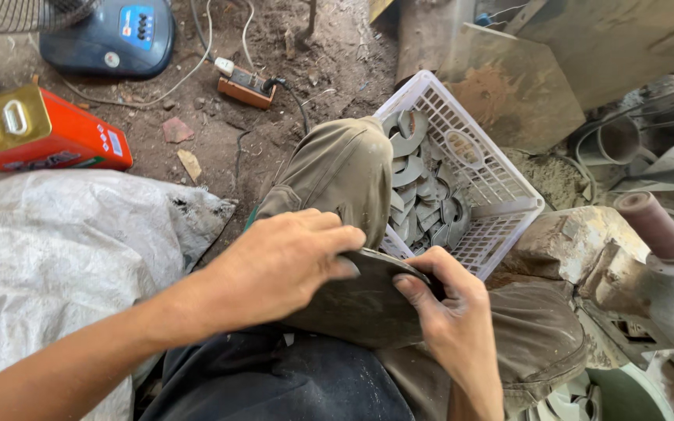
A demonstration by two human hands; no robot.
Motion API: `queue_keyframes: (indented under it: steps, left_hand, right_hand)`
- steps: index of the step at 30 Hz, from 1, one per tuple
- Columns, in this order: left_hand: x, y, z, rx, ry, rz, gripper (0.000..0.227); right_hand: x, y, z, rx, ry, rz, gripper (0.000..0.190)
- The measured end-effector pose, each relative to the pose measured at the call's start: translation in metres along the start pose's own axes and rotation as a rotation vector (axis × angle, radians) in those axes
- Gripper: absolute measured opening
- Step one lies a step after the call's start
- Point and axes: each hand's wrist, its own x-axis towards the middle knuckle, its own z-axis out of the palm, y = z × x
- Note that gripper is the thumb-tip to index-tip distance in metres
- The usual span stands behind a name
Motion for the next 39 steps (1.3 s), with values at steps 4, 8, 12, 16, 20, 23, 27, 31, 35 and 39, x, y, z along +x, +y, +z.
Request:
queue_keyframes:
  steps: [4, 8, 12, 16, 20, 23, 27, 31, 35, 39]
  left_hand:
    - [0.008, 0.014, 0.022, 0.115, 0.069, 0.061, 0.014]
    - [0.008, 0.012, 0.031, 0.113, 0.095, -0.032, 0.010]
    - [0.009, 0.007, 0.020, 0.057, 0.123, -0.067, 0.013]
    - [0.004, 0.013, -0.003, -0.073, 0.168, 0.007, 0.014]
    - [0.004, 0.024, -0.009, -0.069, 0.076, 0.080, 0.023]
    - [0.008, 0.029, 0.002, 0.015, 0.106, 0.108, 0.017]
    - [0.007, 0.030, 0.015, 0.083, 0.171, 0.177, 0.011]
    - [0.005, 0.026, 0.027, 0.104, 0.210, 0.050, 0.008]
    - [-0.002, 0.013, 0.024, 0.087, 0.244, -0.007, 0.007]
    - [-0.018, 0.009, 0.006, 0.076, 0.247, 0.046, 0.011]
  right_hand:
    - [-0.004, 0.007, 0.012, -0.032, 0.041, 0.000, 0.009]
    - [-0.003, 0.003, 0.023, -0.104, 0.099, 0.047, 0.011]
    - [0.007, -0.010, 0.015, -0.082, 0.045, -0.285, 0.014]
    - [-0.004, -0.025, -0.015, -0.006, 0.096, -0.150, 0.020]
    - [-0.010, -0.030, -0.013, -0.103, 0.114, -0.155, 0.015]
    - [-0.009, -0.027, -0.006, -0.157, 0.126, -0.135, 0.015]
    - [-0.012, -0.027, -0.003, -0.205, 0.142, -0.267, 0.017]
    - [-0.008, -0.031, 0.018, -0.294, 0.207, -0.154, 0.018]
    - [0.002, -0.035, 0.030, -0.237, 0.168, -0.245, 0.020]
    - [-0.007, -0.034, 0.011, -0.179, 0.096, -0.231, 0.028]
